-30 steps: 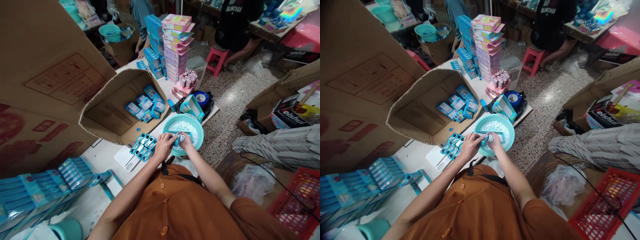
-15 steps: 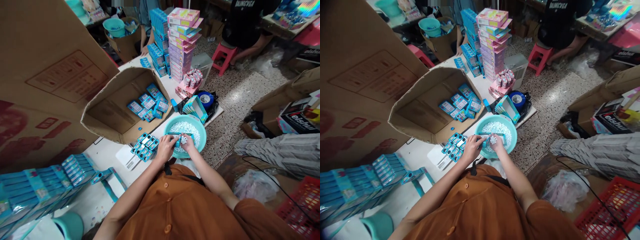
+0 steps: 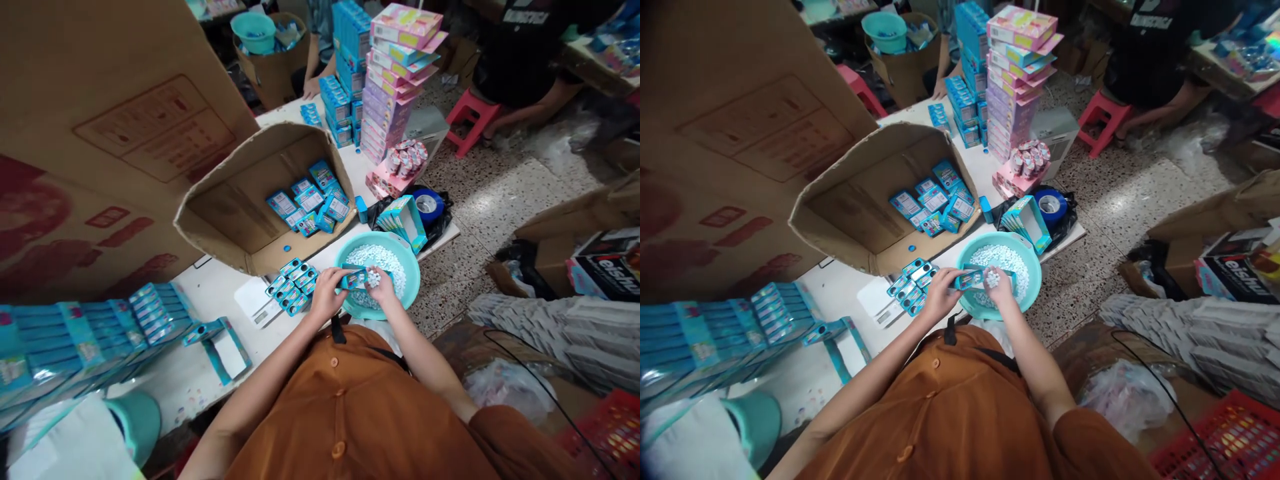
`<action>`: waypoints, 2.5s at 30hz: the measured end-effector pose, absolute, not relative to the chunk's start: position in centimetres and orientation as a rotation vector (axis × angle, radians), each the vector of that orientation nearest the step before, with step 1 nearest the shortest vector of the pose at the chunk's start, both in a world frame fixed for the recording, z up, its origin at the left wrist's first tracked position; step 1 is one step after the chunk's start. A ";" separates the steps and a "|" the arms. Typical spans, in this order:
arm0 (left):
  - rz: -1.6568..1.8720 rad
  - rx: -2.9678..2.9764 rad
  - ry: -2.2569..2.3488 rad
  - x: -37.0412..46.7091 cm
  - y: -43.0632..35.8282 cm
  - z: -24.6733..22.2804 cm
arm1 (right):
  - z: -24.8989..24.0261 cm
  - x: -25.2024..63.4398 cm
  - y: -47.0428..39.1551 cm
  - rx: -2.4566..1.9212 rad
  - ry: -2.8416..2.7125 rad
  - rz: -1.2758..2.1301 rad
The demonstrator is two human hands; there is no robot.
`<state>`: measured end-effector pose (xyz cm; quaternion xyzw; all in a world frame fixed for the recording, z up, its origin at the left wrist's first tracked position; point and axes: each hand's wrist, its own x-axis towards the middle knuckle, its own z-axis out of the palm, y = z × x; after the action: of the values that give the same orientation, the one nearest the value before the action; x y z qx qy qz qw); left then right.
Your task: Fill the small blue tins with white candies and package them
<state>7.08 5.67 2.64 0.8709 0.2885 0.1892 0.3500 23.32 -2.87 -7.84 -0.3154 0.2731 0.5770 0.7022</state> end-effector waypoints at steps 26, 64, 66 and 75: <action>0.830 1.340 2.102 -18.9 14.7 -9.3 | -5.7 25.3 -5.0 -0.814 0.484 1.405; 0.937 1.445 1.985 -24.5 10.0 -10.5 | -4.4 23.7 -5.0 -0.941 0.434 1.406; 0.920 1.547 1.963 -23.8 10.9 -10.0 | -4.2 23.7 -5.0 -0.957 0.455 1.389; 0.472 1.919 1.930 -18.9 16.0 -8.5 | -4.0 23.0 -6.3 -0.971 0.493 1.363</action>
<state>-18.86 16.05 -8.49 0.6824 0.6861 0.1677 0.1885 22.98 -6.32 -4.04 -0.4264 0.2163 0.5982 0.6431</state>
